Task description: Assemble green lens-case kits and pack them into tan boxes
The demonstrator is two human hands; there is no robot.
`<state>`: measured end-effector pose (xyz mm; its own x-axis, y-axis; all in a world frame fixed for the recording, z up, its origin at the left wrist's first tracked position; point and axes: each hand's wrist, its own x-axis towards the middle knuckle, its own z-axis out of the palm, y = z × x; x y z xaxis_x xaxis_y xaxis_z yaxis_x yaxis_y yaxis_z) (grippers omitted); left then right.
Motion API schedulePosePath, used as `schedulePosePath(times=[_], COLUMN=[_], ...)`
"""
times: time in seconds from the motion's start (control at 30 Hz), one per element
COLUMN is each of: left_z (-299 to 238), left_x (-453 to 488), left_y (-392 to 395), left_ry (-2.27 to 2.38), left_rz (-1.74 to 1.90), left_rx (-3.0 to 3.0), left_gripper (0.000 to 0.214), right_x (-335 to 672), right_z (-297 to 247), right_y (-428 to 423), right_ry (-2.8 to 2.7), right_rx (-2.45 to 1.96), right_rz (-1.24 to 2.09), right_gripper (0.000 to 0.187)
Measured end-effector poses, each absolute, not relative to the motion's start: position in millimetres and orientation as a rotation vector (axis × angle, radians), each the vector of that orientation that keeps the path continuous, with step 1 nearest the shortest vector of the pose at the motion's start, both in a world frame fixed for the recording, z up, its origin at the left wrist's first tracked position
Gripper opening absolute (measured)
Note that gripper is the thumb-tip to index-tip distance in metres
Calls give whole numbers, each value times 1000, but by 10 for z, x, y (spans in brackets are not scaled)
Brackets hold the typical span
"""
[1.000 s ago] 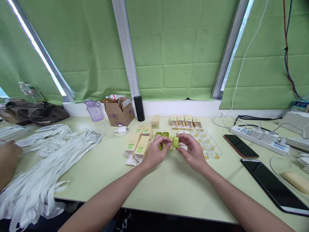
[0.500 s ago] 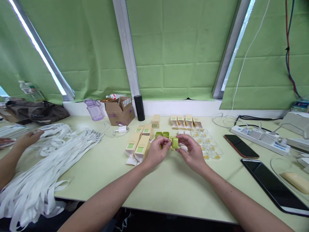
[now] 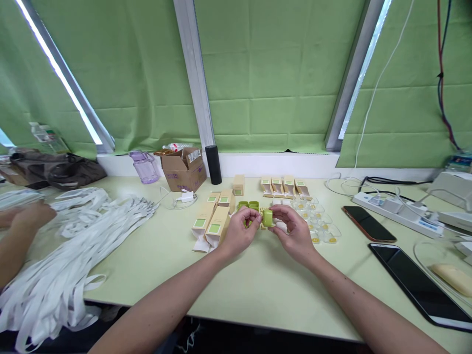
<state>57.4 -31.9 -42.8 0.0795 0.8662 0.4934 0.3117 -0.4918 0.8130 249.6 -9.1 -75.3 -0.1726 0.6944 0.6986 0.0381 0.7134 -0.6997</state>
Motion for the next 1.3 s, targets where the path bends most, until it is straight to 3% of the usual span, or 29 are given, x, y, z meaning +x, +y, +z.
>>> schedulePosePath(times=[1.3], left_z=[-478], left_x=[489], left_y=[-270], left_ry=[1168], left_rz=[1503], left_rx=[1852], left_gripper=[28], right_x=[2511], right_z=[-716], right_y=[-99], right_ry=[-1636], right_rx=[-628], right_rz=[626], right_gripper=[36])
